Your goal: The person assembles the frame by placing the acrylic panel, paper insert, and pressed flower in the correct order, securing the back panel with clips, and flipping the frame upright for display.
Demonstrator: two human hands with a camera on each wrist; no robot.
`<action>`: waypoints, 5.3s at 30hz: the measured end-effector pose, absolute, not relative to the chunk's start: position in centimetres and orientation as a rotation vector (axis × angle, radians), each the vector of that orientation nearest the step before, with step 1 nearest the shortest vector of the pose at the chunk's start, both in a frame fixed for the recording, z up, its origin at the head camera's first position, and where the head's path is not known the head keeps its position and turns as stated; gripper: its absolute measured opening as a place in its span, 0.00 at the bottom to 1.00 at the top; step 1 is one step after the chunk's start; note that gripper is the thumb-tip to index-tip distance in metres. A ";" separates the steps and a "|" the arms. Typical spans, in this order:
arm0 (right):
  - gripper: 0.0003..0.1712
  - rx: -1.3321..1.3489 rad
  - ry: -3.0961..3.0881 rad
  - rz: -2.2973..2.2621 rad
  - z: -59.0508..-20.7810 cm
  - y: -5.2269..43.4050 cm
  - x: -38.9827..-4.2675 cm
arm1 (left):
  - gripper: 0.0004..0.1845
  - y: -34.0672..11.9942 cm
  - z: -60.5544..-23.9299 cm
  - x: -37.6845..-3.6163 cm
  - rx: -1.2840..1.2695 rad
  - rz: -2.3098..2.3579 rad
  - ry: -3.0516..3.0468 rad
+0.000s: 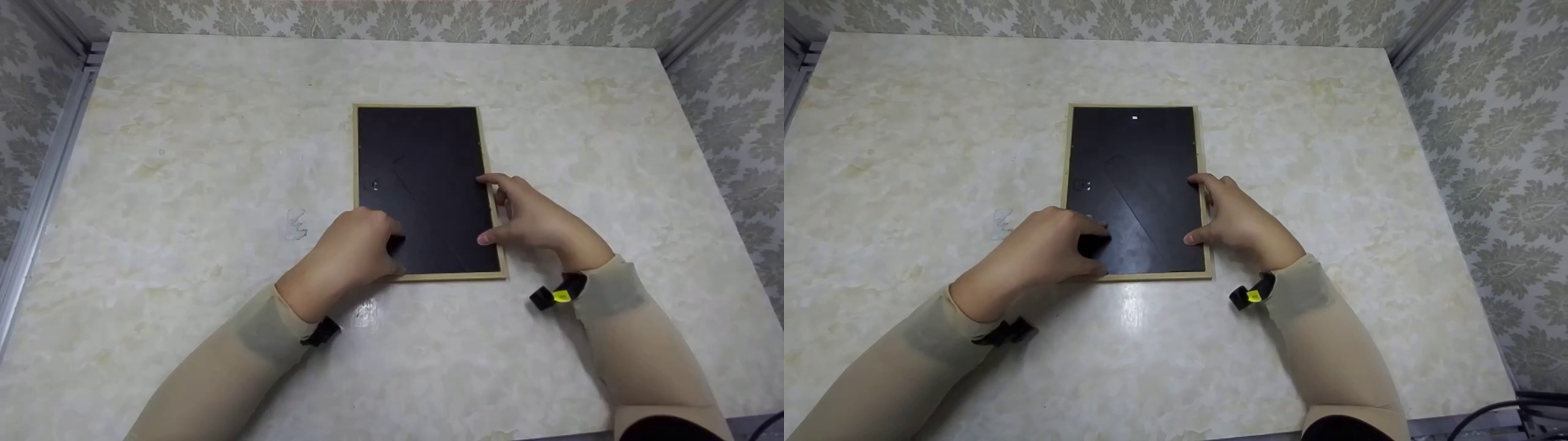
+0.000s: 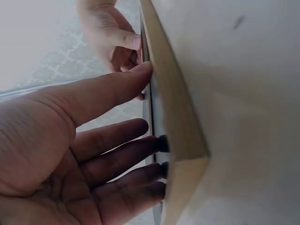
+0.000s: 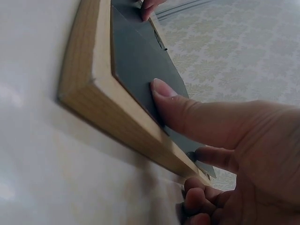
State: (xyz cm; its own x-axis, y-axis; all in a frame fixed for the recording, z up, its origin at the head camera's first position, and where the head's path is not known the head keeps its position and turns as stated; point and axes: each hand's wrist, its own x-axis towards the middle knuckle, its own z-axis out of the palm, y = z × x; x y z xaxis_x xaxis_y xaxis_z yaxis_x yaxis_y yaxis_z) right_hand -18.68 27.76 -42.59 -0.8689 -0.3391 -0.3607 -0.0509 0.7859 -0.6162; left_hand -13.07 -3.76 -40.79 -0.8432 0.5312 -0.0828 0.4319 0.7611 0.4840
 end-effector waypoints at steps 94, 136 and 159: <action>0.26 -0.044 2.665 -1.271 -43.8 26.9 -26.5 | 0.92 -7.9 -40.3 -15.9 0.500 0.403 2.569; 0.22 0.028 2.641 -1.621 -45.5 26.2 -24.9 | 0.92 -8.1 -41.0 -15.6 0.457 0.384 2.538; 0.27 -0.154 2.744 -1.208 -44.6 27.2 -25.8 | 0.91 -8.4 -40.7 -15.7 0.504 0.386 2.533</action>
State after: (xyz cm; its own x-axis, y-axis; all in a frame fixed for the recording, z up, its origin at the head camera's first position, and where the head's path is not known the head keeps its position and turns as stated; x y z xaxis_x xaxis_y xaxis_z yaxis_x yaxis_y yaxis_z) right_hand -25.82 27.22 -44.58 -0.9851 -0.1493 -0.0859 -0.0375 0.6727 -0.7390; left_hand -15.71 -8.37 -40.73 -0.7931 0.4236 -0.4377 0.2741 0.8899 0.3645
